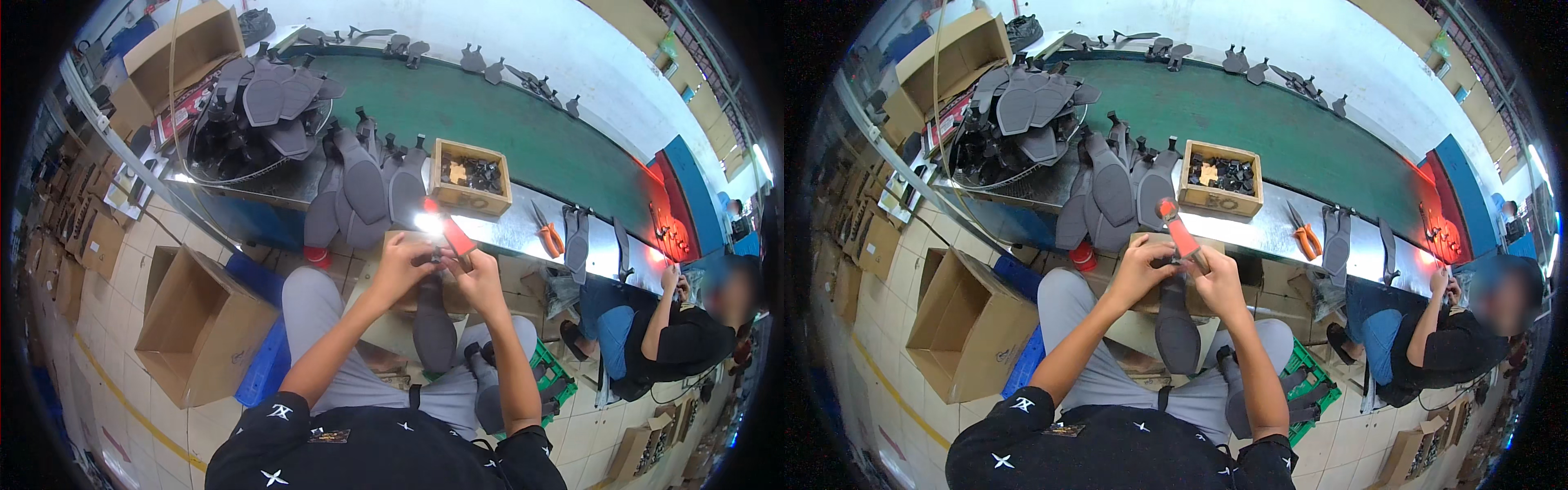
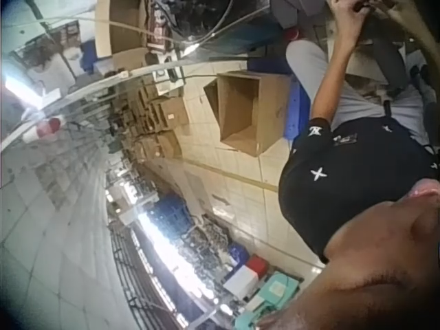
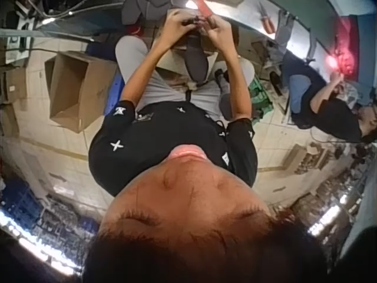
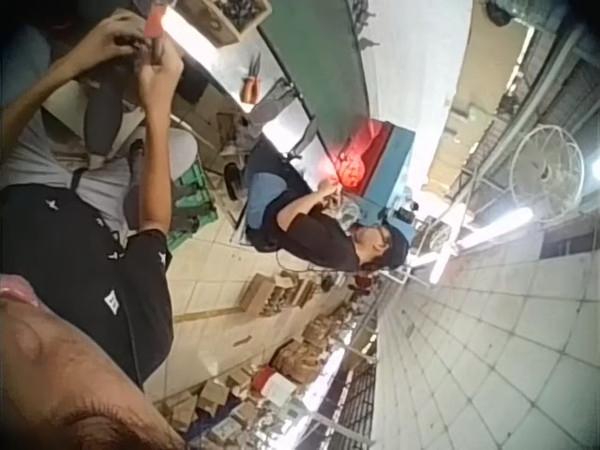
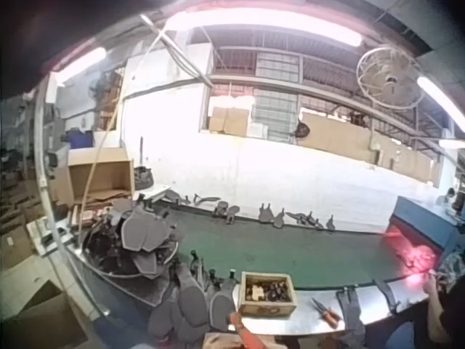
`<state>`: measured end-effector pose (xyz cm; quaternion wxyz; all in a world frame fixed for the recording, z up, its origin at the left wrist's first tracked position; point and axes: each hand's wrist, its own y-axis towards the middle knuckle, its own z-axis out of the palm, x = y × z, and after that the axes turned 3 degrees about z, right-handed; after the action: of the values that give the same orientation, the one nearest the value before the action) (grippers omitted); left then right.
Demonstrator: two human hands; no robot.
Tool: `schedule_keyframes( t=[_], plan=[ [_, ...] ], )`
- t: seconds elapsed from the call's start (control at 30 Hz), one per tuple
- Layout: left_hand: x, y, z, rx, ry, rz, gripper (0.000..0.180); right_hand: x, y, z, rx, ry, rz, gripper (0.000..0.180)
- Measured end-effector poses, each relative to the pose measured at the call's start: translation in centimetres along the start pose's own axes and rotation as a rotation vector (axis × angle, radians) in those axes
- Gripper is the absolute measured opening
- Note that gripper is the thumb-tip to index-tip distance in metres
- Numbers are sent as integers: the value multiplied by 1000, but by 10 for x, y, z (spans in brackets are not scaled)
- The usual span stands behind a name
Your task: Using a hammer and small fasteners to assemble or reinforce dark shoe upper components at a factory workstation.
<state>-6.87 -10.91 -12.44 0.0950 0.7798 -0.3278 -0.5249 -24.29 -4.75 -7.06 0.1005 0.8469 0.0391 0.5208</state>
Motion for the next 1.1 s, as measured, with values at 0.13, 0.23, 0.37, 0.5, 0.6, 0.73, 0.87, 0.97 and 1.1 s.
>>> schedule_keyframes(
  t=[0.13,0.23,0.37,0.5,0.6,0.73,0.87,0.97,1.1],
  plan=[
    [-4,3,-8,18,108,89,33,11,1,-4,6,-189,-257,22],
    [-13,9,-12,67,-143,-110,31,22,2,-9,23,-290,-309,20],
    [-19,12,-14,159,-119,-201,28,30,-11,-12,-81,-276,-179,18],
    [-5,10,-14,87,-210,-53,26,65,-55,-7,-268,68,31,31],
    [-2,10,-12,122,-282,-89,27,83,-85,-21,-267,-46,62,31],
    [-6,10,-15,129,-285,-110,27,83,-85,-19,-28,-129,133,35],
    [-17,11,-18,129,-300,-129,26,94,-80,-25,31,-180,100,34],
    [-2,3,-19,213,-151,-75,60,127,-99,-38,-49,-57,90,41],
    [2,-4,-10,253,190,-54,123,69,-82,-24,58,-378,57,44]
  ],
)
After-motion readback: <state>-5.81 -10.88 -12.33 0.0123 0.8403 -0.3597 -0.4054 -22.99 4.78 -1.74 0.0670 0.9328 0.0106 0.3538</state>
